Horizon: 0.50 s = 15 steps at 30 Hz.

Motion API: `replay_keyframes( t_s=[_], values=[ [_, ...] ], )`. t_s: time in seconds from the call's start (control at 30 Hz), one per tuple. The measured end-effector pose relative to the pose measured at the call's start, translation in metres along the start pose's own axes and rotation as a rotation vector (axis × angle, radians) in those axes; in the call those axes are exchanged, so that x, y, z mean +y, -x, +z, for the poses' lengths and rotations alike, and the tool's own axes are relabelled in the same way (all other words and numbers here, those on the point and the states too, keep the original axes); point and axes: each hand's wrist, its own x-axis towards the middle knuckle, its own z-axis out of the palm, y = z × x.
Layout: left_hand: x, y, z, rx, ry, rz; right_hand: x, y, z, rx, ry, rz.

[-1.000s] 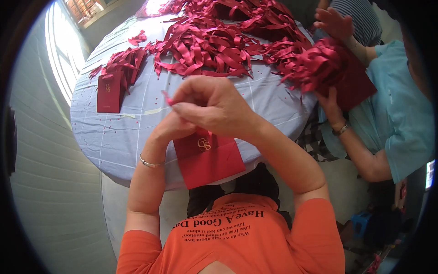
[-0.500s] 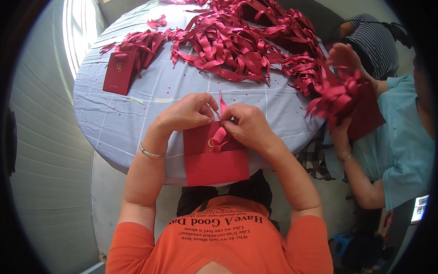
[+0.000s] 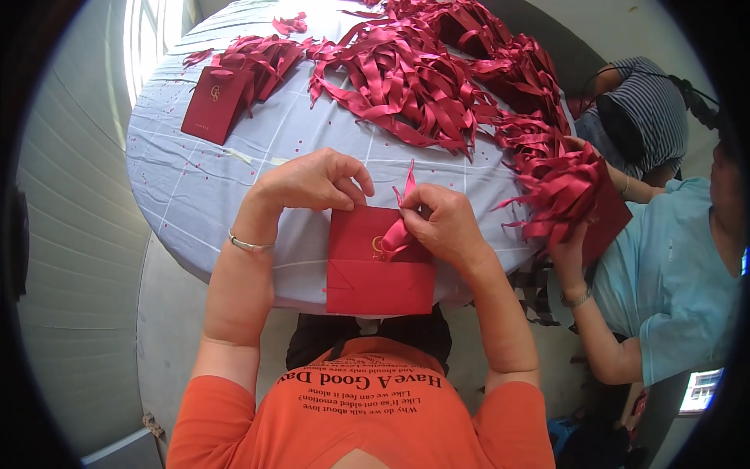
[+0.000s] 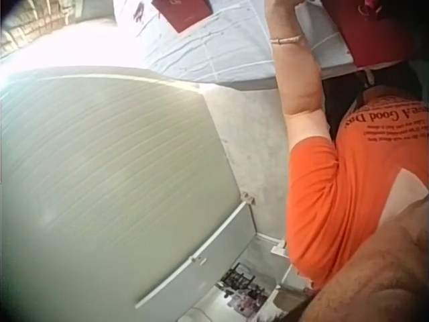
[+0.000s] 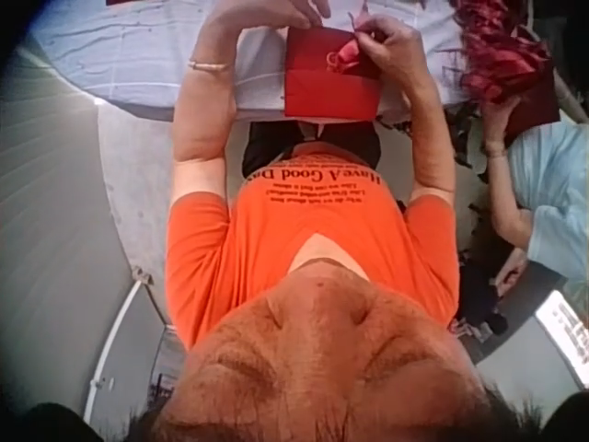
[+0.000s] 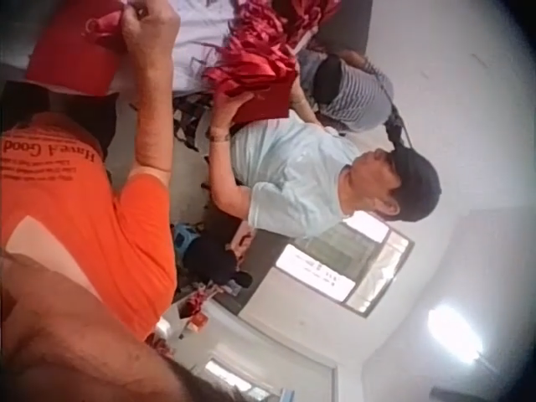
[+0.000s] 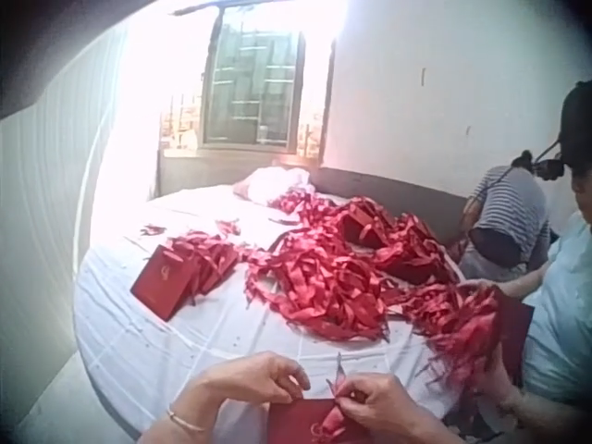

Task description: The person ties decorative ribbons onto small red gift bags by hand.

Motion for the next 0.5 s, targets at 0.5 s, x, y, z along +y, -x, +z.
replay_keyframes(
  t_s=[0.5],
  values=[
    [-0.007,-0.002,0.003,0.000,-0.011,-0.204,-0.021,-0.005,0.002,0.035,-0.281,0.115]
  ],
)
